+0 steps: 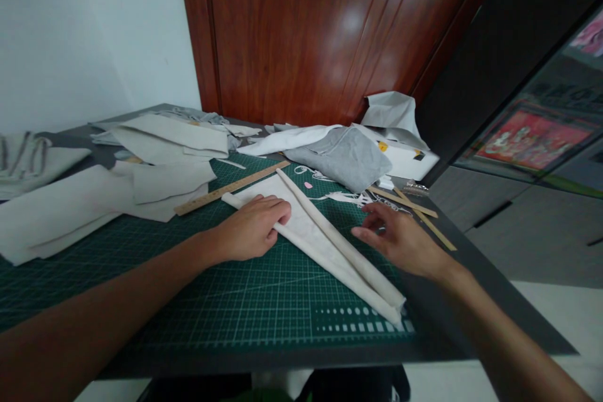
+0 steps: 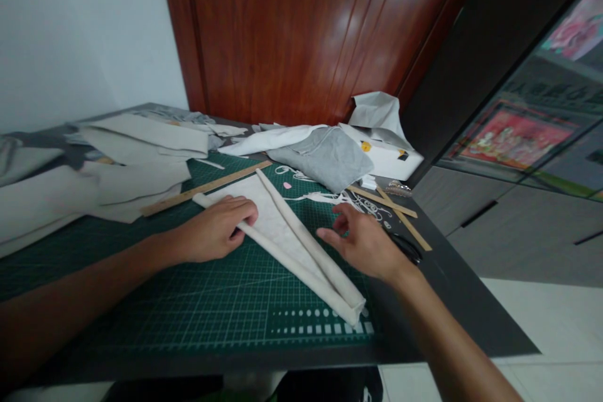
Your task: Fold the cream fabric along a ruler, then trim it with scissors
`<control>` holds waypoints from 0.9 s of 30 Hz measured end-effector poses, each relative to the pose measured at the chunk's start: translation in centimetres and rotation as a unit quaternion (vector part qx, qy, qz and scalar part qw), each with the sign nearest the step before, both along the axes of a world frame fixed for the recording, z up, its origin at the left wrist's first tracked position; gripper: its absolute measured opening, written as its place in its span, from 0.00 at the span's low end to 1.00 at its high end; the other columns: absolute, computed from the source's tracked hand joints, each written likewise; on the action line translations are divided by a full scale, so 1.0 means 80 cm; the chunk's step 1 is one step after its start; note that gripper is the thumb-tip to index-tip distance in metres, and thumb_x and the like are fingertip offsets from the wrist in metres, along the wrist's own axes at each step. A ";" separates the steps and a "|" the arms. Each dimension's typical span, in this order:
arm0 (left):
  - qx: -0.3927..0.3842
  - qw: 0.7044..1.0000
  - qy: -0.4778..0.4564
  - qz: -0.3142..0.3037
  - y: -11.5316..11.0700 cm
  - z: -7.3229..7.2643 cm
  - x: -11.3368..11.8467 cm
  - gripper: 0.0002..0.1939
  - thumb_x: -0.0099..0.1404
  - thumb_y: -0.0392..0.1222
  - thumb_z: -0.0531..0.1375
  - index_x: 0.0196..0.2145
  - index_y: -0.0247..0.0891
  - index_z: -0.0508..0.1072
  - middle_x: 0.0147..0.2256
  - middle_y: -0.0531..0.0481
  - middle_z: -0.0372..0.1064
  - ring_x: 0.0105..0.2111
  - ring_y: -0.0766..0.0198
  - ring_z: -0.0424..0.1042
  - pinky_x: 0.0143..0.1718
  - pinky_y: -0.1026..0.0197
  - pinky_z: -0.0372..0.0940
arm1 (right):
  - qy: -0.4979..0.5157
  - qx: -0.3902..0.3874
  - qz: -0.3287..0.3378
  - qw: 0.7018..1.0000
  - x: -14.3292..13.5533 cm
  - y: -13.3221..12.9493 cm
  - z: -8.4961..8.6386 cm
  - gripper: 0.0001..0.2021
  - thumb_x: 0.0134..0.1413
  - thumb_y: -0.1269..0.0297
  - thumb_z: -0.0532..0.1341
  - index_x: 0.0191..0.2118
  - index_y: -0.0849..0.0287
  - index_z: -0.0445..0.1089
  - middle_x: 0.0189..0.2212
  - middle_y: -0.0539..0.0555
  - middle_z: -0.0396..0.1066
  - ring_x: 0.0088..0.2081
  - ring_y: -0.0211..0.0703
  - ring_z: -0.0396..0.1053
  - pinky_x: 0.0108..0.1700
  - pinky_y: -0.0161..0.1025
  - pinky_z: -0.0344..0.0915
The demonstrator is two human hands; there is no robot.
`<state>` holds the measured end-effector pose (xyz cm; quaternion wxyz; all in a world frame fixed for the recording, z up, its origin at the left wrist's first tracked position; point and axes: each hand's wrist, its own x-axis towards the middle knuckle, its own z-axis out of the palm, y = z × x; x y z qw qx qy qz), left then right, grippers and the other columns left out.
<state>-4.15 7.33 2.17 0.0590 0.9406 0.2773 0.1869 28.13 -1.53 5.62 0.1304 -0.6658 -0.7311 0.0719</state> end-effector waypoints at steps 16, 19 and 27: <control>0.027 0.992 -0.118 0.034 0.035 0.011 -0.003 0.23 0.69 0.35 0.58 0.61 0.35 0.67 0.63 0.36 0.68 0.65 0.48 0.66 0.67 0.45 0.60 | 0.192 0.081 0.091 0.974 -0.052 0.072 0.007 0.18 0.54 0.78 0.57 0.50 0.57 0.66 0.37 0.55 0.77 0.35 0.49 0.71 0.38 0.44 0.65; 0.037 0.991 -0.126 0.004 0.056 0.031 0.016 0.36 0.63 0.36 0.65 0.67 0.36 0.61 0.68 0.34 0.61 0.70 0.46 0.59 0.71 0.43 0.54 | 0.249 0.094 0.125 0.956 -0.058 0.069 0.018 0.19 0.54 0.69 0.66 0.51 0.55 0.65 0.37 0.52 0.75 0.34 0.48 0.71 0.36 0.43 0.67; -0.092 0.980 -0.169 -0.056 0.080 0.059 0.062 0.28 0.57 0.33 0.67 0.55 0.41 0.68 0.37 0.53 0.77 0.36 0.59 0.76 0.42 0.55 0.66 | 0.309 0.170 0.125 0.928 -0.056 0.055 0.038 0.15 0.55 0.58 0.72 0.40 0.53 0.66 0.31 0.48 0.67 0.31 0.43 0.64 0.32 0.41 0.60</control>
